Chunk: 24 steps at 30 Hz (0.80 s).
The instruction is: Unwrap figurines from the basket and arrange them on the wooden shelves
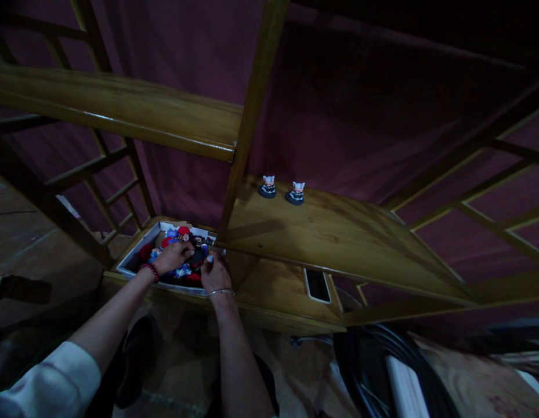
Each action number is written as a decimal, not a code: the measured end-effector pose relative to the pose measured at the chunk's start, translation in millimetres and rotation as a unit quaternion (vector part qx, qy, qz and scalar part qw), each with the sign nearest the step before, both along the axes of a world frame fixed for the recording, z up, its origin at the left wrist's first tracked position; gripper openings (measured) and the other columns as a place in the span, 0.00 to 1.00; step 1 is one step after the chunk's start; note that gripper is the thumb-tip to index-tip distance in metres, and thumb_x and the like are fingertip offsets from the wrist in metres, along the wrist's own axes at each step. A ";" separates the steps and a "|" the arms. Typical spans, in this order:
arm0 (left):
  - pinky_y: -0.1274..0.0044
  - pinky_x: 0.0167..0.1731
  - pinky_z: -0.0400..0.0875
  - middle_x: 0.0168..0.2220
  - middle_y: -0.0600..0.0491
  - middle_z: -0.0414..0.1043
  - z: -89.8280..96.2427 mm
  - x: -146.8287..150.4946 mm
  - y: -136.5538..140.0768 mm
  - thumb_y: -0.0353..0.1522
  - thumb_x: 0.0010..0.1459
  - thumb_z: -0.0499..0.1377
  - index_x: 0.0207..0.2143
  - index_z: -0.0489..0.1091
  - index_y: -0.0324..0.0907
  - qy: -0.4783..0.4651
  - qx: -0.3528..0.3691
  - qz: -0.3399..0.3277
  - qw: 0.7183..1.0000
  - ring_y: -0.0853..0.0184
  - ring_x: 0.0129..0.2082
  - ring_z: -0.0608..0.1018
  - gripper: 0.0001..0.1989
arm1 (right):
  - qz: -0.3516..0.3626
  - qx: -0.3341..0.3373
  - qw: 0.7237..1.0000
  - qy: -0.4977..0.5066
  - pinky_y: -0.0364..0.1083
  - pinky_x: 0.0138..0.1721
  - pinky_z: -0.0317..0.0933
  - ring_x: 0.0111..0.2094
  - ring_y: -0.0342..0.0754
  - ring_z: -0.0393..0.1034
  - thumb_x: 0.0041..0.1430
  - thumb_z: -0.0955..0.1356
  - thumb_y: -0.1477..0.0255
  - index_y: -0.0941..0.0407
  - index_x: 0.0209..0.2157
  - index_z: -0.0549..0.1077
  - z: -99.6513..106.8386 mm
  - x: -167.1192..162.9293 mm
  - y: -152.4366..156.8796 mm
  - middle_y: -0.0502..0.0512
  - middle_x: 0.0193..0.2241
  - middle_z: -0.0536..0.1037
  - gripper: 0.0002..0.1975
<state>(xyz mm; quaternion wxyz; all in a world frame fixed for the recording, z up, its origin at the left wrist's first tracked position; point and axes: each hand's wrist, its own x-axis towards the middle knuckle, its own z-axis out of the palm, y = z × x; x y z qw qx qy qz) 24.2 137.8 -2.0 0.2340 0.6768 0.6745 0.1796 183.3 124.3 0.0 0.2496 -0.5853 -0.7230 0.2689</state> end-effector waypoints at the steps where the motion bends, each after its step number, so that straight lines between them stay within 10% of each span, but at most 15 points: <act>1: 0.79 0.33 0.63 0.31 0.50 0.73 0.8 -0.8 -0.6 0.31 0.52 0.50 0.33 0.69 0.40 -0.014 0.000 0.000 1.000 0.67 0.34 0.73 0.09 | -0.001 -0.004 1.000 -0.005 0.43 0.39 0.62 0.36 0.45 0.69 0.53 0.60 0.73 0.56 0.43 0.67 1.4 -0.5 0.1 0.55 0.37 0.74 0.15; 24: 0.81 0.20 0.67 0.25 0.55 0.69 8.6 1.2 -8.9 0.29 0.53 0.50 0.42 0.61 0.37 -0.373 -0.127 0.046 0.918 0.74 0.18 0.72 0.13 | -0.012 -0.002 0.999 0.053 0.41 0.36 0.63 0.31 0.42 0.69 0.52 0.61 0.73 0.54 0.44 0.67 -6.1 -4.9 5.3 0.50 0.33 0.73 0.16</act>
